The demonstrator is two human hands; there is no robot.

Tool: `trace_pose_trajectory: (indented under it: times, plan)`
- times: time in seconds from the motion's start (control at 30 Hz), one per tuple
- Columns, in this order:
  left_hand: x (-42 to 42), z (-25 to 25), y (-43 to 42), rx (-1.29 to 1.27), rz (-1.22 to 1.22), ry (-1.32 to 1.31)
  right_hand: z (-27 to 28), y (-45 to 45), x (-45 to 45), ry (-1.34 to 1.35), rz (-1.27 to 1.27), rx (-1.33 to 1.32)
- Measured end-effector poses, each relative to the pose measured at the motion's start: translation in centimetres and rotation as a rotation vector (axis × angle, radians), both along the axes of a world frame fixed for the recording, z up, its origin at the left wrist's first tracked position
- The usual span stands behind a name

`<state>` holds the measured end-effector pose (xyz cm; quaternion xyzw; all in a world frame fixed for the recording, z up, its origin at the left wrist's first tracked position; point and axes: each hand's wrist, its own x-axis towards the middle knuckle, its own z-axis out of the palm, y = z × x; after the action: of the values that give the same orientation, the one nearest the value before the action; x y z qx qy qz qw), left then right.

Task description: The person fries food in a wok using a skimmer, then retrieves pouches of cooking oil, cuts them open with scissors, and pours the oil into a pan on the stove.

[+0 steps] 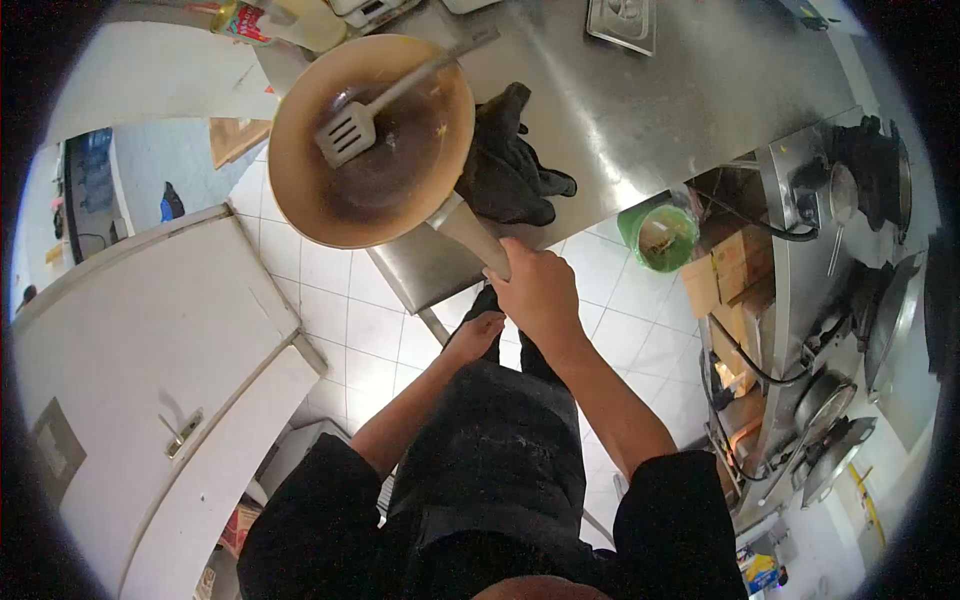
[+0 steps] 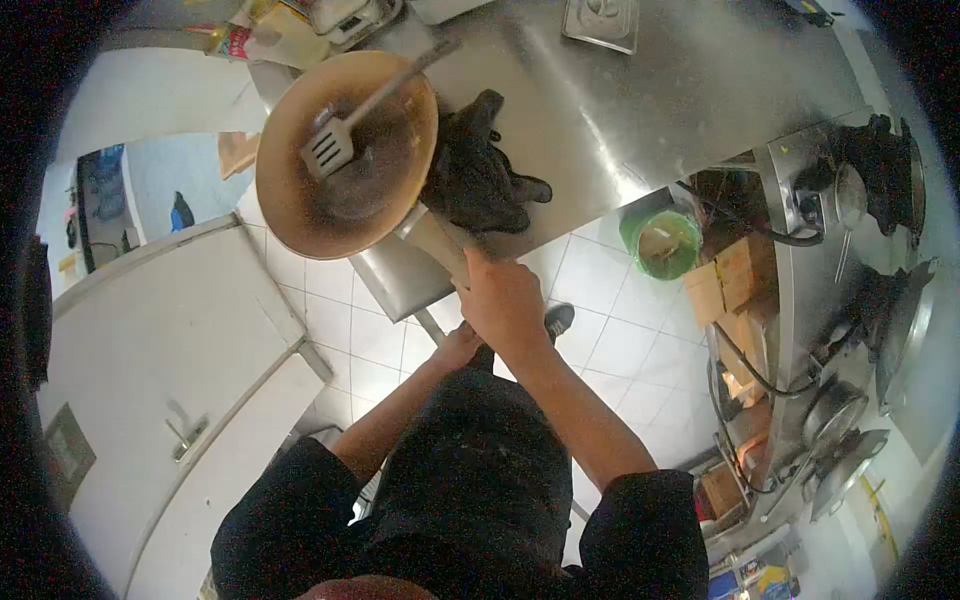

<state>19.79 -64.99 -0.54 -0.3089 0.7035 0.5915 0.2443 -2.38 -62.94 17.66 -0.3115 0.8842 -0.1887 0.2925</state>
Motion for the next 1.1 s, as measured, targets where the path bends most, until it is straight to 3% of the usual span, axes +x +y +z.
trace_pose_trajectory:
  times: [0.07, 0.17, 0.27, 0.47, 0.57, 0.6, 0.67, 0.73, 0.8, 0.83, 0.87, 0.9, 0.97, 1.03, 1.07, 1.1]
  plan:
    - [-0.3, -0.1, 0.2, 0.078, 0.094, 0.068, -0.2, -0.2, 0.2, -0.012, -0.041, -0.018]
    - [0.5, -1.5, 0.3, 0.06, -0.015, -0.018, -0.6, -0.6, 1.0, -0.013, -0.048, -0.095]
    - [1.7, -6.6, 1.5, 0.058, -0.086, 0.079, -0.3, -0.5, 0.8, -0.083, -0.042, -0.149]
    - [-1.0, -6.5, 2.7, 0.147, -0.173, 0.079, -0.6, 6.8, -0.6, -0.162, 0.025, -0.323]
    - [-2.3, -6.7, 4.6, 0.18, -0.111, 0.057, -1.7, 15.7, -1.8, -0.179, -0.232, -0.586]
    - [-3.0, -6.5, 5.5, 0.169, -0.084, 0.043, -2.8, 19.1, -2.0, -0.317, -0.41, -0.551]
    - [-4.7, -6.2, 8.2, 0.097, -0.041, 0.019, -7.0, 27.2, -3.4, -0.375, -0.583, -0.319]
    - [-5.5, -7.9, 11.3, 0.091, 0.069, 0.0, -16.1, 37.5, -3.4, -0.291, -0.707, -0.286]
    - [-5.5, -11.0, 14.8, 0.135, 0.228, -0.078, -24.6, 48.0, -4.1, -0.583, -1.047, -0.479]
    - [-8.2, -9.6, 18.0, 0.018, 0.22, -0.169, -29.8, 53.1, -4.8, -0.412, -1.028, -0.376]
    - [-8.9, -11.2, 20.9, 0.069, 0.302, -0.186, -34.1, 57.6, -6.0, -0.035, -0.835, -0.262]
    - [-9.2, -12.8, 23.8, 0.124, 0.379, -0.211, -34.9, 59.3, -8.3, 0.084, -0.869, -0.14]
    - [-10.6, -16.2, 31.1, 0.256, 0.488, -0.126, -40.1, 64.5, -12.2, 0.256, -0.754, 0.116]
    - [-11.2, -17.7, 37.9, 0.399, 0.6, -0.104, -44.4, 67.8, -15.7, 0.207, -0.755, 0.219]
    - [-11.8, -18.4, 40.8, 0.506, 0.619, -0.137, -47.8, 70.3, -16.8, 0.343, -0.687, 0.26]
    - [-12.4, -19.0, 43.6, 0.502, 0.607, -0.229, -49.3, 71.2, -18.2, 0.416, -0.598, 0.118]
